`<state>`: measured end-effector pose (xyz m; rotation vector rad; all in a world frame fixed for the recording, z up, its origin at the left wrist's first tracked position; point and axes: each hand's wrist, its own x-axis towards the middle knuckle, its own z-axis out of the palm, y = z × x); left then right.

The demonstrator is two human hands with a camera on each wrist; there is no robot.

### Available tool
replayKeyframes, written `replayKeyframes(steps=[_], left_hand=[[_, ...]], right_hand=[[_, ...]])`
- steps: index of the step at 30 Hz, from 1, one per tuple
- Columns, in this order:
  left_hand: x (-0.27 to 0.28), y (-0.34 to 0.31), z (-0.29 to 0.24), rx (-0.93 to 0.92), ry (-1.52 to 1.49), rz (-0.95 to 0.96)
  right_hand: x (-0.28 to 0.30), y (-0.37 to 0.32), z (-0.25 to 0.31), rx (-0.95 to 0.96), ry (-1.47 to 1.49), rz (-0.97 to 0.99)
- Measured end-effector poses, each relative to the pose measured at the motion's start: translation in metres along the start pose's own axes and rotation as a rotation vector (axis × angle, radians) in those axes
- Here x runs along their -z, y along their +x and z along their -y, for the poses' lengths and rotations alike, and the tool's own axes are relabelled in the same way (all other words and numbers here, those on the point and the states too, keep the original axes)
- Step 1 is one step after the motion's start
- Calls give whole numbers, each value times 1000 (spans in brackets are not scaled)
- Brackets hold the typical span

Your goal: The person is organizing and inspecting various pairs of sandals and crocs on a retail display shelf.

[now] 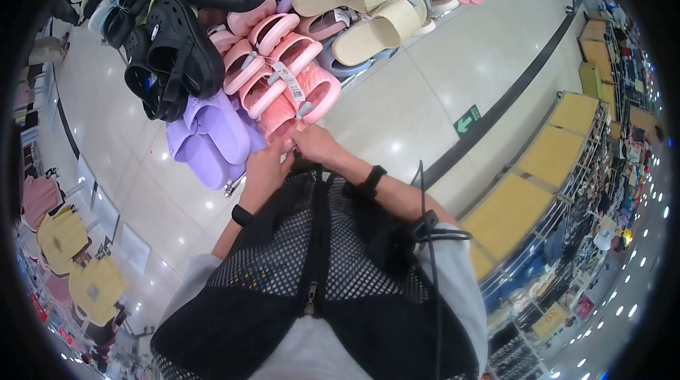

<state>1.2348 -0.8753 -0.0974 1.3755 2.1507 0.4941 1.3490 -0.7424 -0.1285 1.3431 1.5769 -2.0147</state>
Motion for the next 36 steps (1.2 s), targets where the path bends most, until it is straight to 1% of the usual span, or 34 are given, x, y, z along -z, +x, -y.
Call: replayKeyframes(steps=[2,4,6,7,9,10,12,13,14,16,17,19,20,21,22,24,25,26,28,29,30,32,34,36], left_hand=[[-3,1,2,6,10,4],[-1,2,2,2,28,6],[2,2,-1,54,18,16],[2,2,-2,49,25,10],[4,4,-4,126,28,23],[6,3,-6,122,38,16],[11,3,-17,166,119,16],[13,2,-25,171,179,-22],[18,3,-37,172,187,-33],[25,7,-59,161,125,-125],[25,12,-70,167,120,-175],[24,28,-96,177,134,-231],[23,37,-111,186,144,-273],[19,46,-123,198,139,-234],[12,56,-133,189,149,-242],[-1,77,-158,104,43,-325],[-4,87,-168,146,35,-244],[-11,98,-177,139,45,-247],[-28,118,-190,-88,146,-470],[-30,126,-201,-68,128,-406],[-34,137,-208,-73,135,-406],[-46,162,-217,-224,214,-575],[-54,186,-226,-236,242,-600],[-56,208,-231,-253,272,-619]], right_hand=[[2,1,-1,30,-140,-23],[3,8,-7,43,-148,7],[8,7,-6,63,-150,32],[13,6,-5,79,-141,104],[24,4,3,99,-164,234],[30,2,6,112,-163,234],[44,-5,14,126,-187,352],[51,-2,11,190,-249,346],[64,-6,17,202,-252,348],[96,-21,35,271,-373,398],[111,-20,33,287,-379,397],[139,-14,26,416,-295,333],[156,-17,27,430,-292,330],[175,-20,28,444,-277,290],[192,-24,28,459,-261,249],[228,-42,32,481,-208,228],[246,-45,30,485,-164,198],[262,-50,28,486,-119,170],[291,-67,27,475,-76,135],[308,-69,24,461,-61,83],[322,-74,21,447,-49,31],[345,-81,14,462,8,45],[361,-78,4,450,73,-18],[369,-80,-3,442,95,-37]])
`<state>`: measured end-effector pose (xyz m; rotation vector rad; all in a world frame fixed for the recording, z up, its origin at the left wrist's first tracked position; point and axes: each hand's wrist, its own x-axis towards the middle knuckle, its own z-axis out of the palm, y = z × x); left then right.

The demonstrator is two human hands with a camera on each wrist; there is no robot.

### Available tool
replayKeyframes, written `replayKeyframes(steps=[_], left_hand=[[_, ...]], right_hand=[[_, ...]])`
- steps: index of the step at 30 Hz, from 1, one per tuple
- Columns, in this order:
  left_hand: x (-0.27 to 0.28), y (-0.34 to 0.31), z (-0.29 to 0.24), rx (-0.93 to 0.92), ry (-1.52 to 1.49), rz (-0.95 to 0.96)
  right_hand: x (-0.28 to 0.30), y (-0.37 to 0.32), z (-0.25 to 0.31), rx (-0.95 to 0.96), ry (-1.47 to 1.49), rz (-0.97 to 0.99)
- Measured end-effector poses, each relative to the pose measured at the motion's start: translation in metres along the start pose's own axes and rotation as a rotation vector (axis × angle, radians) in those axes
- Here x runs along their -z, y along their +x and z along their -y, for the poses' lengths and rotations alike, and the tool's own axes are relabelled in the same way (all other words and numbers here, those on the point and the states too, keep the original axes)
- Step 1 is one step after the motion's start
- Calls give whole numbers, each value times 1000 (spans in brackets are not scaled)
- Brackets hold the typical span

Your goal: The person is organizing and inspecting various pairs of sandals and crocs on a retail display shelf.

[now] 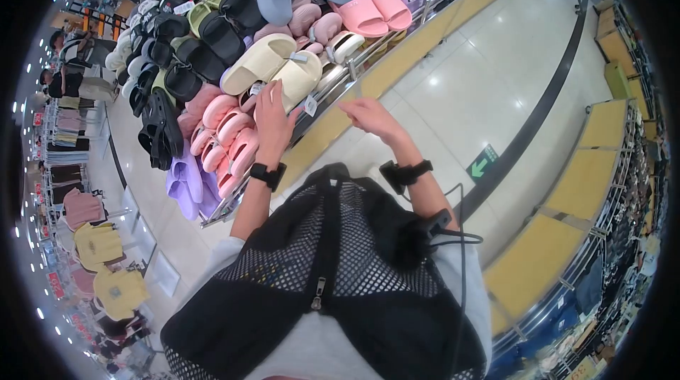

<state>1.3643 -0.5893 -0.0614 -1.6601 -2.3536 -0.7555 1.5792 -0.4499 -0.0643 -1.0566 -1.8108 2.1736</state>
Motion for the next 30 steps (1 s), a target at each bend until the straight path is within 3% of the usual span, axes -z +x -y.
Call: replayKeyframes(steps=[3,8,13,20,24,30], left_hand=[[-24,20,-1,-35,26,-39],[-42,33,-3,124,95,-43],[-51,33,1,131,73,-47],[-69,38,11,338,-76,-117],[-61,46,5,446,-91,-60],[-51,45,-17,498,-84,-62]], right_hand=[[13,-1,-13,-10,43,-11],[28,-1,-30,-47,47,-21],[48,-1,-37,-117,77,-70],[92,33,-25,-122,16,-103],[122,59,-11,-159,-13,-91],[155,96,12,-231,-67,-79]])
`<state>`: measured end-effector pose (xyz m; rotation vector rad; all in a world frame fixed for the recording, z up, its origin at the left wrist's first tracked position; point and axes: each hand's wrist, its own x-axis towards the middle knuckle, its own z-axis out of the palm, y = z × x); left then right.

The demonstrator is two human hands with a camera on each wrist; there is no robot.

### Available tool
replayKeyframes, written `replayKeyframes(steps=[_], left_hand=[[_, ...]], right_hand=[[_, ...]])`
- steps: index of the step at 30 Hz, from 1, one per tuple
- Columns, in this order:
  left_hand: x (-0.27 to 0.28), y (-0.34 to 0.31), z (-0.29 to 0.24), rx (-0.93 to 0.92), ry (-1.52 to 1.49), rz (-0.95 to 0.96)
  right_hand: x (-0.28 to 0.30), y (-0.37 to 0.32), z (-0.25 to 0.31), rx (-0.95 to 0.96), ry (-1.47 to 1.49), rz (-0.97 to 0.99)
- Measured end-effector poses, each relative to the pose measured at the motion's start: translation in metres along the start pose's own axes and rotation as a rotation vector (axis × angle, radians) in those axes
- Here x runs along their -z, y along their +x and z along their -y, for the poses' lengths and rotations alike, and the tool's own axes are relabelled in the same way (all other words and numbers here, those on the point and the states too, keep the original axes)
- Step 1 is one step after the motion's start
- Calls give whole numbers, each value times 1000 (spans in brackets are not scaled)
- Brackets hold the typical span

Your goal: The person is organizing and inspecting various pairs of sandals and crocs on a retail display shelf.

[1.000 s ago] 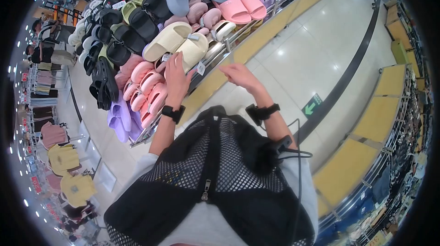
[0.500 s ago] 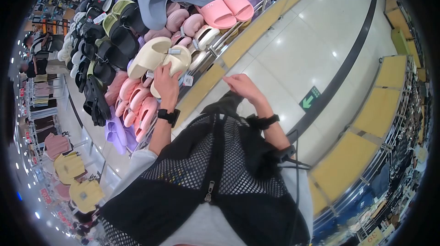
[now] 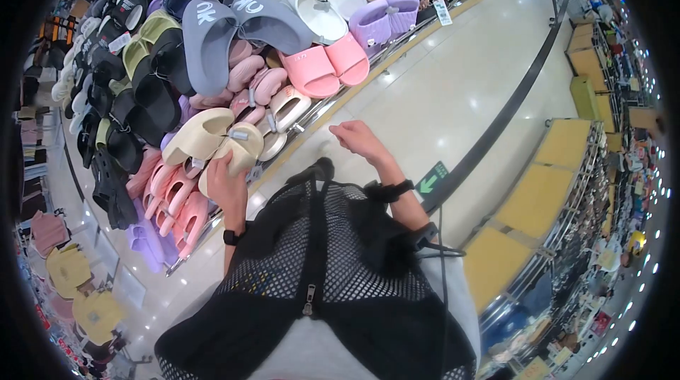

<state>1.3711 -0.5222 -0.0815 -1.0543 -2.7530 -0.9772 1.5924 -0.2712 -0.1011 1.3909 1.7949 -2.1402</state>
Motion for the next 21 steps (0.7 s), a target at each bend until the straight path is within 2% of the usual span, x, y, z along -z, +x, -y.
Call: replayKeyframes(steps=[4,8,12,19,21], left_hand=[[-1,-4,-12,92,65,-2],[-3,-3,-14,94,95,-83],[8,0,-3,48,55,-26],[21,1,-12,-1,51,53],[20,1,-14,10,58,64]], right_hand=[[26,26,8,-6,-15,-19],[58,50,16,-47,43,-166],[84,81,7,-36,130,-217],[89,120,-13,-50,317,-200],[91,124,-20,79,373,-137]])
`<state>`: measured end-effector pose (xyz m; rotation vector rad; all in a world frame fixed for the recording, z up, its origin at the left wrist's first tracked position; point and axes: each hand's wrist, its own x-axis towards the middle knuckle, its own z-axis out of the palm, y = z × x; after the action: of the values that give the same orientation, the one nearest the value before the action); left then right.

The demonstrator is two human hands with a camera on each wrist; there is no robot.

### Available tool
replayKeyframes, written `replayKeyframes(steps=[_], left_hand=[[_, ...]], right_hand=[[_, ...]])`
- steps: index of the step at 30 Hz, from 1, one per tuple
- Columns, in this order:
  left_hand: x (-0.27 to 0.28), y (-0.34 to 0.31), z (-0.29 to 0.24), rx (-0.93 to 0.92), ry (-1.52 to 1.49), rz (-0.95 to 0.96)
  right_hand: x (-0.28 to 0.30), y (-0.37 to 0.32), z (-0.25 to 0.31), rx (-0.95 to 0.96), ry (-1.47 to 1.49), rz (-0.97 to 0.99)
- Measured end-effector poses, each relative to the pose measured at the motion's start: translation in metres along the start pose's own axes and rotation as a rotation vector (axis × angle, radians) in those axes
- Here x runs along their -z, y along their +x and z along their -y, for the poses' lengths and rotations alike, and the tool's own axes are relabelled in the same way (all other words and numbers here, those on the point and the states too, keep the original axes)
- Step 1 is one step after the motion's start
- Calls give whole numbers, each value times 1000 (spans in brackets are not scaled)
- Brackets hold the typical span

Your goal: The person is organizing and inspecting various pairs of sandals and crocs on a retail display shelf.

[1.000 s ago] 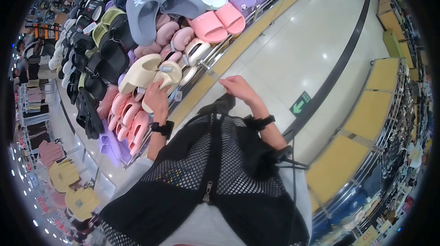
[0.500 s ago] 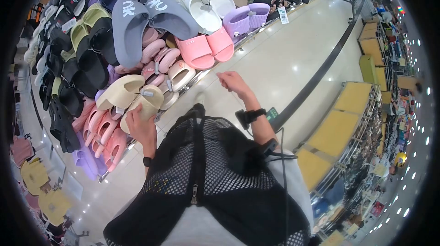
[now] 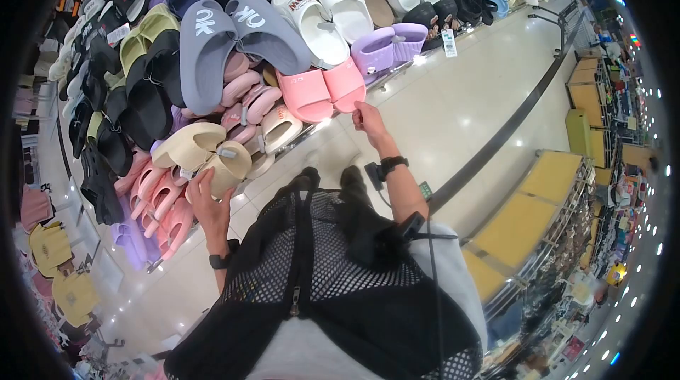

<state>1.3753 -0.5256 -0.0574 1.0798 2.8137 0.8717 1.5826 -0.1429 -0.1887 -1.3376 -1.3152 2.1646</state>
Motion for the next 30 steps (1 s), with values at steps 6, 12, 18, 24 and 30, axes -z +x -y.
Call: replayKeyframes(steps=[6,12,18,24,30], left_hand=[[1,-3,-16,31,106,-25],[-16,5,-83,12,114,-151],[-68,33,-165,-139,56,-105],[-123,70,-246,-336,-15,-49],[-160,106,-312,-523,-71,0]], right_hand=[[4,14,-7,51,48,-19],[16,-2,13,-26,-62,178],[79,-9,45,45,-270,352],[170,-24,63,92,-193,192],[223,-29,79,168,-124,70]])
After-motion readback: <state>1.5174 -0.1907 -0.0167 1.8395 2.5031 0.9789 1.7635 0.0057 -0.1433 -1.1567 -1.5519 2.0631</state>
